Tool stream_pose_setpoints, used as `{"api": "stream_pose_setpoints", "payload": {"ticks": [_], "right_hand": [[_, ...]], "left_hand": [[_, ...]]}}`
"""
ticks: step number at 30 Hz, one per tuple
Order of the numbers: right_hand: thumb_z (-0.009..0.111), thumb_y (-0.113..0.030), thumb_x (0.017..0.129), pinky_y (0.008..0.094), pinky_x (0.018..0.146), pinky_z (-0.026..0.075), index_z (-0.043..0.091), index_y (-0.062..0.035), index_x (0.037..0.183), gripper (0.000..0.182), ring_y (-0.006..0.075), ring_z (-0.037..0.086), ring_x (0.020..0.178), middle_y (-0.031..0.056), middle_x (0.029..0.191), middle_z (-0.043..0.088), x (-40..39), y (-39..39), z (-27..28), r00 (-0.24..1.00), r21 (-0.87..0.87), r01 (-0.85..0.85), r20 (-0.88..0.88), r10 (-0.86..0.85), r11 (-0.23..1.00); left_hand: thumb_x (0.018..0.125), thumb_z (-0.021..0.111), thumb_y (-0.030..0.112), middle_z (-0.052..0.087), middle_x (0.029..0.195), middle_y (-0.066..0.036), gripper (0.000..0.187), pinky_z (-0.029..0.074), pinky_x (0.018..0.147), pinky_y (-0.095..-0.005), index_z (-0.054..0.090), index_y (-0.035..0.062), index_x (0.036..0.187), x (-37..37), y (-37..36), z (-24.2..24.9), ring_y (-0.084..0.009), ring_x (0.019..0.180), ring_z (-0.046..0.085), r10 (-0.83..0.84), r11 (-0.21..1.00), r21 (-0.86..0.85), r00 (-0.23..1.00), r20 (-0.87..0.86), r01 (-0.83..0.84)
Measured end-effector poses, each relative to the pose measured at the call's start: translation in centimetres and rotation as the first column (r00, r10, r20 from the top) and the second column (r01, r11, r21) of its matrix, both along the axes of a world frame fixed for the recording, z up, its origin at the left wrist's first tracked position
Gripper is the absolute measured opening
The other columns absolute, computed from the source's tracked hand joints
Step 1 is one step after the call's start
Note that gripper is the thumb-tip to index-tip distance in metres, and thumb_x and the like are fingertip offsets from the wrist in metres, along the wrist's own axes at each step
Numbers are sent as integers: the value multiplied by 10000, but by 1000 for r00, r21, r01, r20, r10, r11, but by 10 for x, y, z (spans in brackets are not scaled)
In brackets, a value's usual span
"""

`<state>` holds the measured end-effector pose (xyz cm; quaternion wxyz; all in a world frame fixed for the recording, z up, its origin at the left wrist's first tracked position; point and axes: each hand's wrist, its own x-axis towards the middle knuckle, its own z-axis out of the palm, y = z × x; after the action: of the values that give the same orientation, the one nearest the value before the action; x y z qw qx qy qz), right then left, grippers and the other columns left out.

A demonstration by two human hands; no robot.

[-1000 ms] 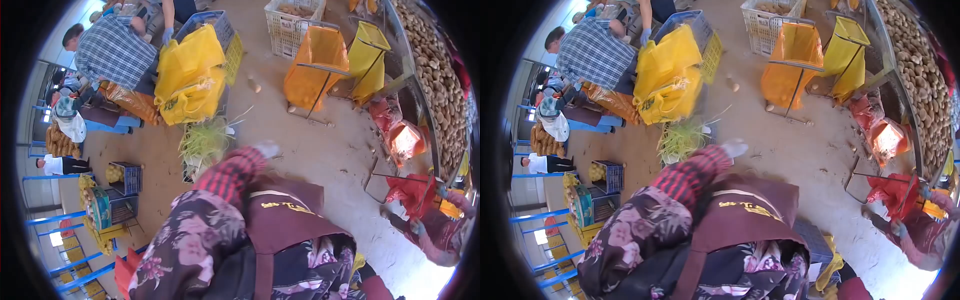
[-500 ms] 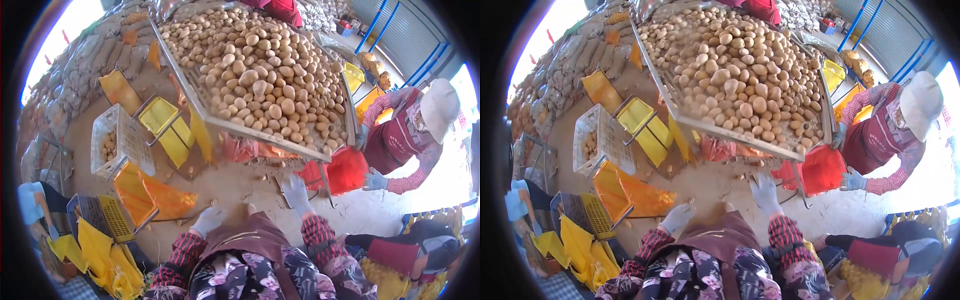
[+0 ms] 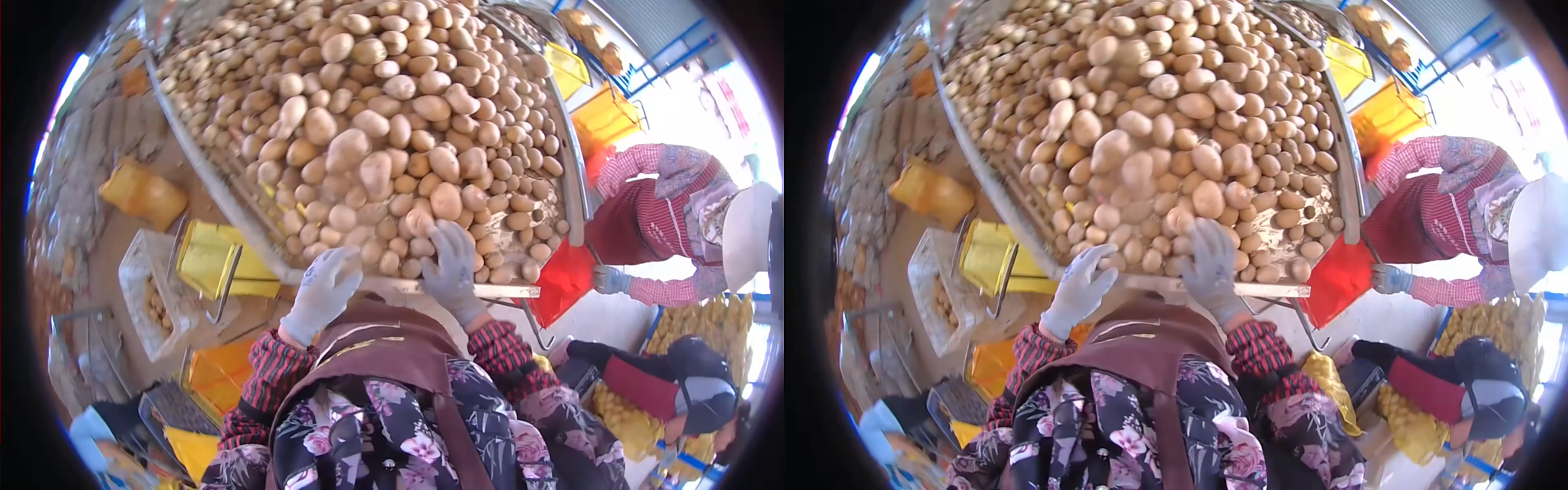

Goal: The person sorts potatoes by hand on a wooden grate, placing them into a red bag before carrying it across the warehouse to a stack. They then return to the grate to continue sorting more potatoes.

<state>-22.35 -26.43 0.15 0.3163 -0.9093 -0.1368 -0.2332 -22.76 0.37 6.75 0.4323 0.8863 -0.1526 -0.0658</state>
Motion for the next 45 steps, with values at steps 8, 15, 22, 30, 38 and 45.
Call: {"api": "stream_pose_setpoints", "payload": {"ticks": [8,15,22,30,38,45], "right_hand": [[704,-153,756,490,1056,373,484,-54,1380,669,379,496,1227,208,1302,532,70,-72,-9,891,-64,310,-328,-313,949],[437,-284,1045,437,1051,422,521,-47,1339,387,275,565,1176,143,1341,572,75,-83,14,872,859,396,-242,424,-324],[364,-442,1067,394,864,543,523,-8,1277,508,246,664,1004,165,1071,686,95,-65,54,706,686,541,-56,706,-487],[613,-226,981,333,767,516,645,-1,1174,299,200,664,910,106,1026,715,109,-70,55,644,654,354,-689,333,668],[720,-185,887,354,871,517,638,-25,1228,385,244,662,985,98,1101,691,118,-24,54,713,607,-275,-391,581,746],[747,-250,837,413,921,490,584,4,1247,509,320,599,1075,171,1165,635,156,19,29,885,405,-219,-301,355,888]], "left_hand": [[929,637,164,646,1192,-131,358,470,965,-355,601,37,1262,136,-107,-27,-241,1119,612,-402,905,-249,885,-235,345],[1016,555,253,599,1287,-91,405,452,1043,-361,541,14,1344,167,-143,-34,-210,1194,574,-570,558,-755,502,-650,-345],[1031,521,258,558,1311,-55,440,431,1039,-302,466,34,1406,147,-157,6,-161,1224,527,-532,526,-797,616,-581,-298],[1028,513,355,556,1320,-81,472,436,1049,-398,464,64,1396,112,-134,-12,-205,1198,540,-460,251,-670,523,-718,-699],[1040,494,353,577,1255,-4,388,464,983,-321,506,119,1349,79,-110,8,-134,1136,561,-474,138,-630,508,-720,-764],[997,526,290,574,1243,-55,453,470,1002,-403,468,87,1399,50,-43,13,-209,1153,557,-281,151,-498,446,-850,-854]]}}
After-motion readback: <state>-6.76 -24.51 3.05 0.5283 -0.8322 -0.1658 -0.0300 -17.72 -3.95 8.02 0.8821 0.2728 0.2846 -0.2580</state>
